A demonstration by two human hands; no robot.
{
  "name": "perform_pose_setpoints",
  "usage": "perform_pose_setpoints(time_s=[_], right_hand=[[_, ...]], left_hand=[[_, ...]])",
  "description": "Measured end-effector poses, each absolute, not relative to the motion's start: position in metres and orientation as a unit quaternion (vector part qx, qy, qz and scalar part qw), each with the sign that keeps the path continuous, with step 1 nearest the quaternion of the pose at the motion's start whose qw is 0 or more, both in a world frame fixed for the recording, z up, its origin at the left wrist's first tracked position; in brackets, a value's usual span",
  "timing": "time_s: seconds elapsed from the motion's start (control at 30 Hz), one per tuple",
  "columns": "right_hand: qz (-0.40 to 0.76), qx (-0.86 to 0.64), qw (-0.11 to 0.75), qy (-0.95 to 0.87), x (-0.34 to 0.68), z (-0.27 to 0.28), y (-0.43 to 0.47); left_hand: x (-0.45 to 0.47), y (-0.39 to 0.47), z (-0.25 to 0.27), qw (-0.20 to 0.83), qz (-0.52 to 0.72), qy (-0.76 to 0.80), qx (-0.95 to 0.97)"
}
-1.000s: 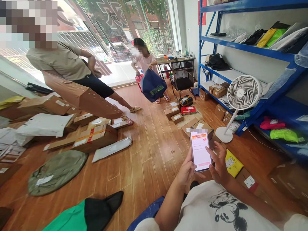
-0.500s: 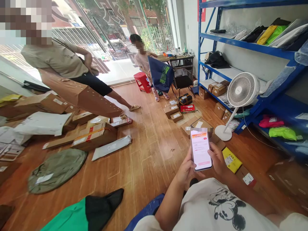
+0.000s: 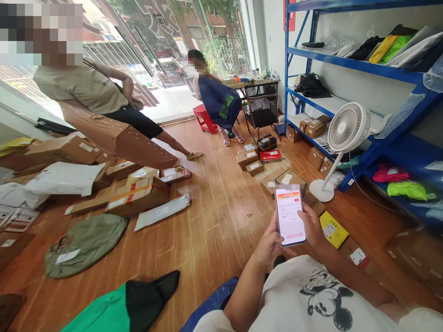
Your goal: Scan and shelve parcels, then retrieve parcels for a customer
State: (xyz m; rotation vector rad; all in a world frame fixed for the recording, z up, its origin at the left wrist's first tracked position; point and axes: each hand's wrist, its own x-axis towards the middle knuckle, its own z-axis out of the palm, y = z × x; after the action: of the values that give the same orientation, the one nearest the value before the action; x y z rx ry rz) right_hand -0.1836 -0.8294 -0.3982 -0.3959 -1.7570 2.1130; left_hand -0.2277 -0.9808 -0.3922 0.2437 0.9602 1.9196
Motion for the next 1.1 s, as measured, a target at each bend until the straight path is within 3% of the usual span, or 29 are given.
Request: perform_pose_setpoints(time_s=[1.1], right_hand=[[0.758, -0.159, 0.192, -0.603, -0.1811, -0.3891, -0.8376]], left_hand=[[-0.2251, -0.9844, -0.3934, 0.485, 0.780, 0.381, 0.104]])
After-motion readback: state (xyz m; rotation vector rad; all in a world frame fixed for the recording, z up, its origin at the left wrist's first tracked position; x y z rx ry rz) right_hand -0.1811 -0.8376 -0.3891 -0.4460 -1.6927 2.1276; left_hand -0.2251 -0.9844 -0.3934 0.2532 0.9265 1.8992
